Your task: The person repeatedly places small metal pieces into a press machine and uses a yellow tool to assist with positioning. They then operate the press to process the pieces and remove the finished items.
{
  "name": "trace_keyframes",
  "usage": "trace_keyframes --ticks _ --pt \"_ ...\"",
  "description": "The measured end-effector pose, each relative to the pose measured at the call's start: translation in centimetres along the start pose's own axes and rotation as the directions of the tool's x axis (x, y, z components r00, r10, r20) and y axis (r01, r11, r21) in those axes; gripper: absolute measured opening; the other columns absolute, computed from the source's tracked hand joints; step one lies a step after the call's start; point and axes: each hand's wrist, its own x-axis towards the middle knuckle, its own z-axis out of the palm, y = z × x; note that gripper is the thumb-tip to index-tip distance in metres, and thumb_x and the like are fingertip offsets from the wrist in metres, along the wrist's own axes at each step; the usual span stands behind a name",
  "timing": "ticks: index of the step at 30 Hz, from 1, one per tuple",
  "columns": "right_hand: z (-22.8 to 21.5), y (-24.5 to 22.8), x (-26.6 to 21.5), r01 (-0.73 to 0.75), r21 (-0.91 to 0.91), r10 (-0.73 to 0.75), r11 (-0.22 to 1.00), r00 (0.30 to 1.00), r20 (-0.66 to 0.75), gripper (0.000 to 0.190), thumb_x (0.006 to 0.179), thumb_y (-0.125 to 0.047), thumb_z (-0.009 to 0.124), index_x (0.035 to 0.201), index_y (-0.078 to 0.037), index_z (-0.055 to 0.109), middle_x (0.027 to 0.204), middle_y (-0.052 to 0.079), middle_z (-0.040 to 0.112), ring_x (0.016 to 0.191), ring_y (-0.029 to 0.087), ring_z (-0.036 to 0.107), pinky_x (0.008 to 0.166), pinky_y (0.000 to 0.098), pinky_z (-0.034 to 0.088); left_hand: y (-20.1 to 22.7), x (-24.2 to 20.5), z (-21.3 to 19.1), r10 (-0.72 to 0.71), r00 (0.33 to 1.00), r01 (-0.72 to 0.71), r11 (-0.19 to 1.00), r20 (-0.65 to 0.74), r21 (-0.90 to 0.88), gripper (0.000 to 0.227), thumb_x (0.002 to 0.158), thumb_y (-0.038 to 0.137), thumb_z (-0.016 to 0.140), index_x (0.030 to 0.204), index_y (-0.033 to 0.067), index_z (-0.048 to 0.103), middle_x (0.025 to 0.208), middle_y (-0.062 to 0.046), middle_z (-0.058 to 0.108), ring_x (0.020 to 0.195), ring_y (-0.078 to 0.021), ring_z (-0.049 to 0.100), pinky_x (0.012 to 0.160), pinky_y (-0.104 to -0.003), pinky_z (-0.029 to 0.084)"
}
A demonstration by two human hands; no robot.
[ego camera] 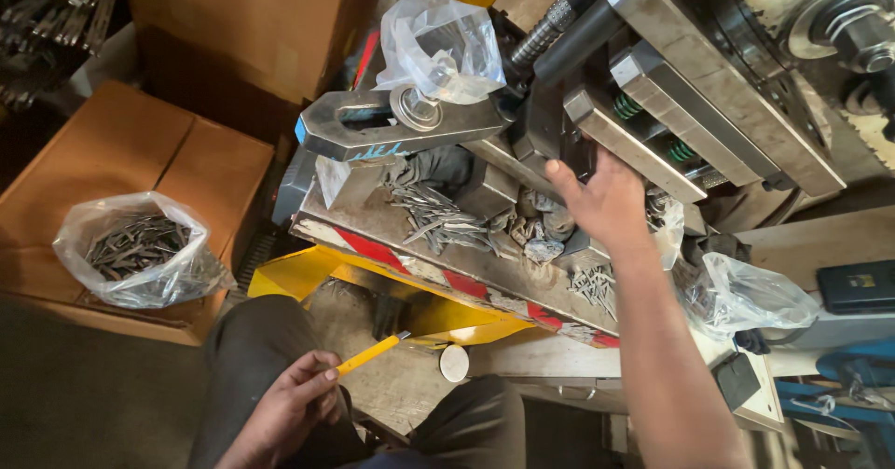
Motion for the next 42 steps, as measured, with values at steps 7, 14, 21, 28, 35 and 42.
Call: trace_keyframes --ticks 7,14,21,28,35,42 --pt "0.4 2.2 -0.2 0.054 -0.067 -0.053 0.996 0.998 0.019 0.089 0.096 -0.064 0.064 0.149 0.006 0.049 0.135 0.033 0.06 0.123 0.049 0.059 0.104 0.0502 0.047 -0.3 0.2 -0.3 0.002 0.999 -0.001 1.0 -0.039 0.006 0.012 0.093 0.008 0.063 0.103 0.003 0.06 0.059 -0.001 0.045 0.051 -0.0143 0.044 0.054 -0.035 0.043" --pt "0.1 0.7 -0.1 0.141 -0.276 -0.144 0.951 0.99 0.009 0.1 0.091 -0.071 0.065 0.147 0.009 0.048 0.132 0.032 0.062 0.118 0.046 0.063 0.101 0.0487 0.05 -0.4 0.2 -0.6 -0.025 0.998 0.024 1.0 -0.05 -0.008 0.013 0.092 0.007 0.061 0.104 0.0031 0.059 0.06 -0.003 0.045 0.05 -0.0155 0.043 0.052 -0.036 0.041" --pt "-0.9 -1.0 0.7 0.2 -0.382 -0.206 0.902 0.978 0.026 0.104 0.087 -0.075 0.065 0.15 0.005 0.047 0.134 0.028 0.062 0.119 0.043 0.063 0.1 0.0489 0.05 -1.2 0.7 -2.0 0.009 0.998 -0.006 0.998 0.06 -0.058 0.014 0.094 0.009 0.061 0.106 0.0026 0.059 0.058 -0.003 0.044 0.051 -0.0166 0.044 0.052 -0.036 0.043" --pt "-2.4 -2.1 1.1 0.14 -0.209 -0.131 0.968 0.99 0.053 0.101 0.083 -0.074 0.064 0.153 -0.003 0.047 0.14 0.024 0.06 0.124 0.042 0.059 0.103 0.0491 0.046 -2.3 2.1 -4.0 -0.059 0.997 0.062 0.996 0.044 -0.063 0.014 0.094 0.007 0.06 0.108 0.0074 0.058 0.059 -0.004 0.045 0.05 -0.018 0.045 0.052 -0.039 0.043" --pt "-1.4 -4.8 -7.0 0.188 -0.173 -0.239 0.967 0.906 -0.348 0.071 0.092 -0.043 0.065 0.148 -0.003 0.046 0.147 0.021 0.056 0.134 0.044 0.055 0.109 0.0554 0.041 -2.5 2.4 -7.9 0.008 0.999 -0.01 0.998 0.034 0.061 0.021 0.091 0.006 0.059 0.112 0.009 0.061 0.058 -0.007 0.049 0.051 -0.0207 0.049 0.052 -0.043 0.046" --pt "3.8 -2.8 -18.5 -0.314 0.539 0.411 0.781 0.909 -0.066 0.024 0.085 -0.023 0.08 0.104 -0.01 0.082 0.074 0.008 0.069 0.061 0.018 0.065 0.061 0.0309 0.051 3.3 1.5 5.7 0.236 0.969 -0.246 0.948 0.072 0.204 0.021 0.093 0.004 0.057 0.113 -0.0006 0.061 0.064 -0.006 0.052 0.054 -0.0177 0.05 0.056 -0.039 0.047"
